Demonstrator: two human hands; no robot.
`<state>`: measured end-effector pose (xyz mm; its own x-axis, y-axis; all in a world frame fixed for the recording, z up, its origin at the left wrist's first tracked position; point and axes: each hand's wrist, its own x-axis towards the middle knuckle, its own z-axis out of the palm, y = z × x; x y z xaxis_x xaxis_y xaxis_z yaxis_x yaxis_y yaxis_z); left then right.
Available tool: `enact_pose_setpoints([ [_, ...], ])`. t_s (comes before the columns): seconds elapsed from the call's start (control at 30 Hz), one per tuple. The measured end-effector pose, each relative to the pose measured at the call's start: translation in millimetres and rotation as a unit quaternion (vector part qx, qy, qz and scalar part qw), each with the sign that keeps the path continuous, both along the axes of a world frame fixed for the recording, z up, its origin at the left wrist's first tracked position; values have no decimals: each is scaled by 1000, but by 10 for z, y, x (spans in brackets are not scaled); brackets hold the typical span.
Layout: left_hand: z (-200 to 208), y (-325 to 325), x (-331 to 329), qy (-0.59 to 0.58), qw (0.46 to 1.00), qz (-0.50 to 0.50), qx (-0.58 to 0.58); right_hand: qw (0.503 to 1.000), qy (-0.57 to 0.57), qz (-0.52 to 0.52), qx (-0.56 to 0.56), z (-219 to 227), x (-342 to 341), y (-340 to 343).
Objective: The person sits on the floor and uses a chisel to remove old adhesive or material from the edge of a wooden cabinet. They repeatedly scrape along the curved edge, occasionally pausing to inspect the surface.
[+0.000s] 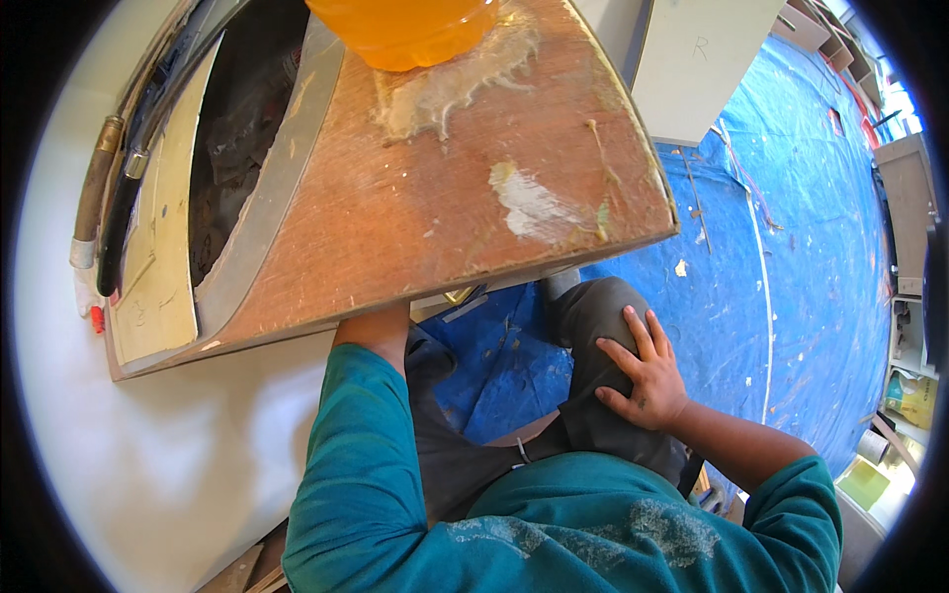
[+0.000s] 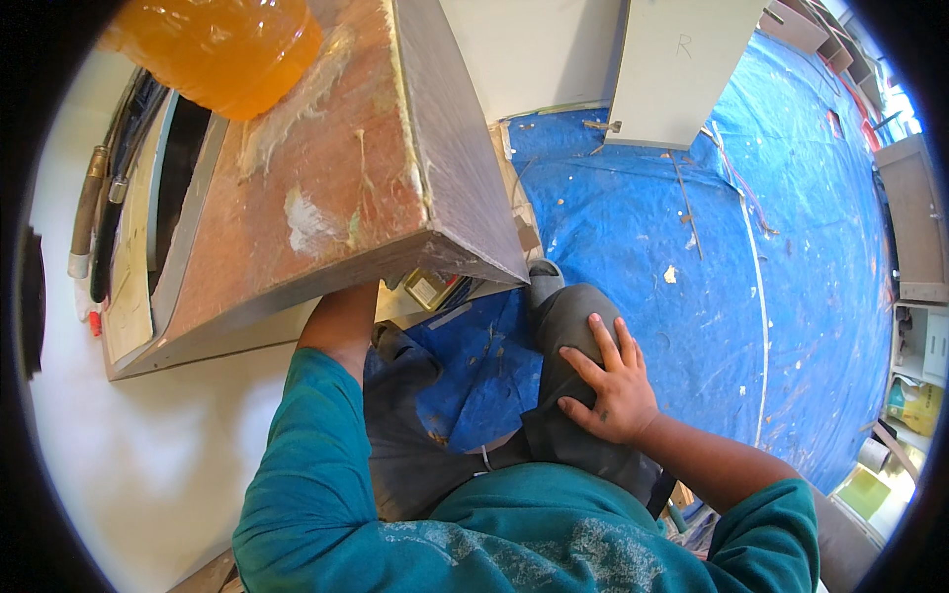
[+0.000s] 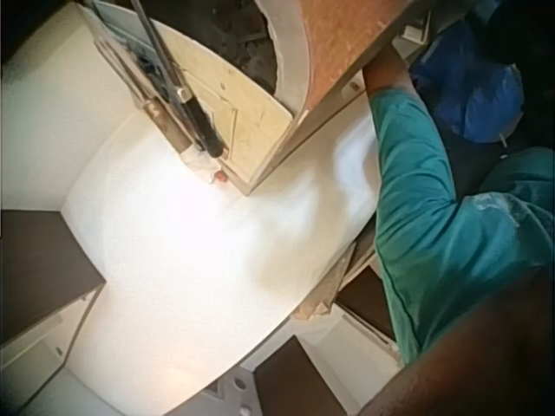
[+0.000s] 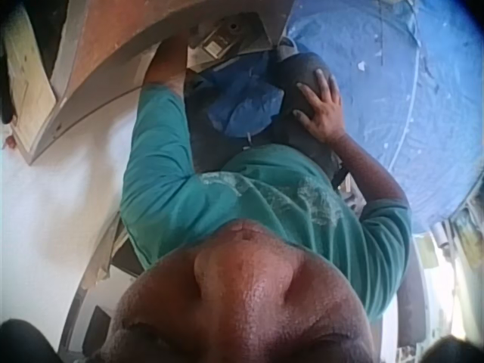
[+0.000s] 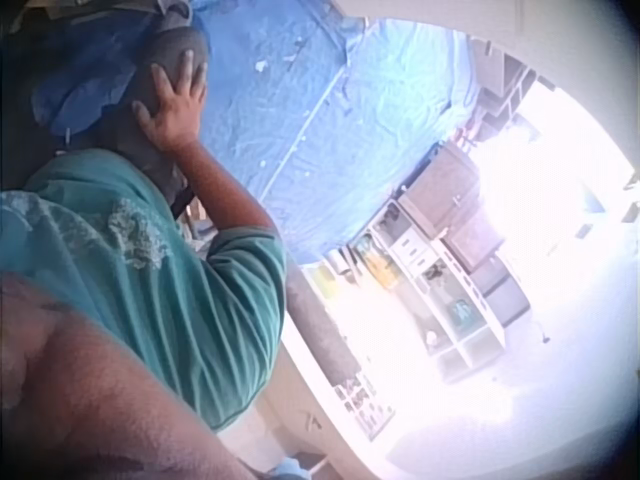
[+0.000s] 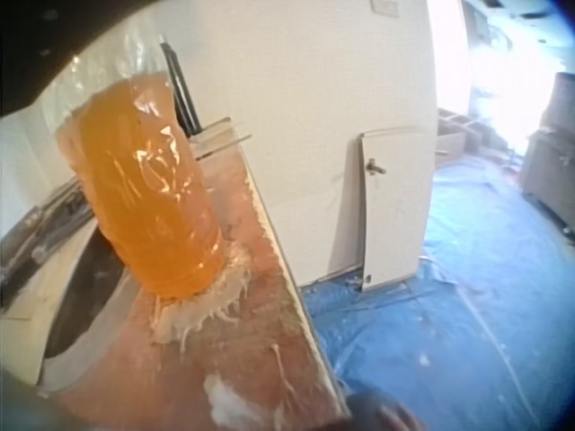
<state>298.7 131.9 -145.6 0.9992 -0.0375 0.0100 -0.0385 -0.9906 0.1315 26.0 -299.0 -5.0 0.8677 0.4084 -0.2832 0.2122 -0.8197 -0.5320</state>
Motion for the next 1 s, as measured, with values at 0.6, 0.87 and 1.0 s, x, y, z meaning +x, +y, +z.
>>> enact_pose_setpoints([
  [0.6, 16, 96, -22, 1, 1000, 7, -2, 1000, -10, -5, 9, -1, -3, 7],
  [0.87, 17, 130, 21, 0, 1000, 10, -5, 1000, -5, -7, -1, 15, -1, 14],
  [1.0, 24, 165, 5, 0, 1000, 15, -2, 1000, -5, -2, 0, -6, 3, 4],
])
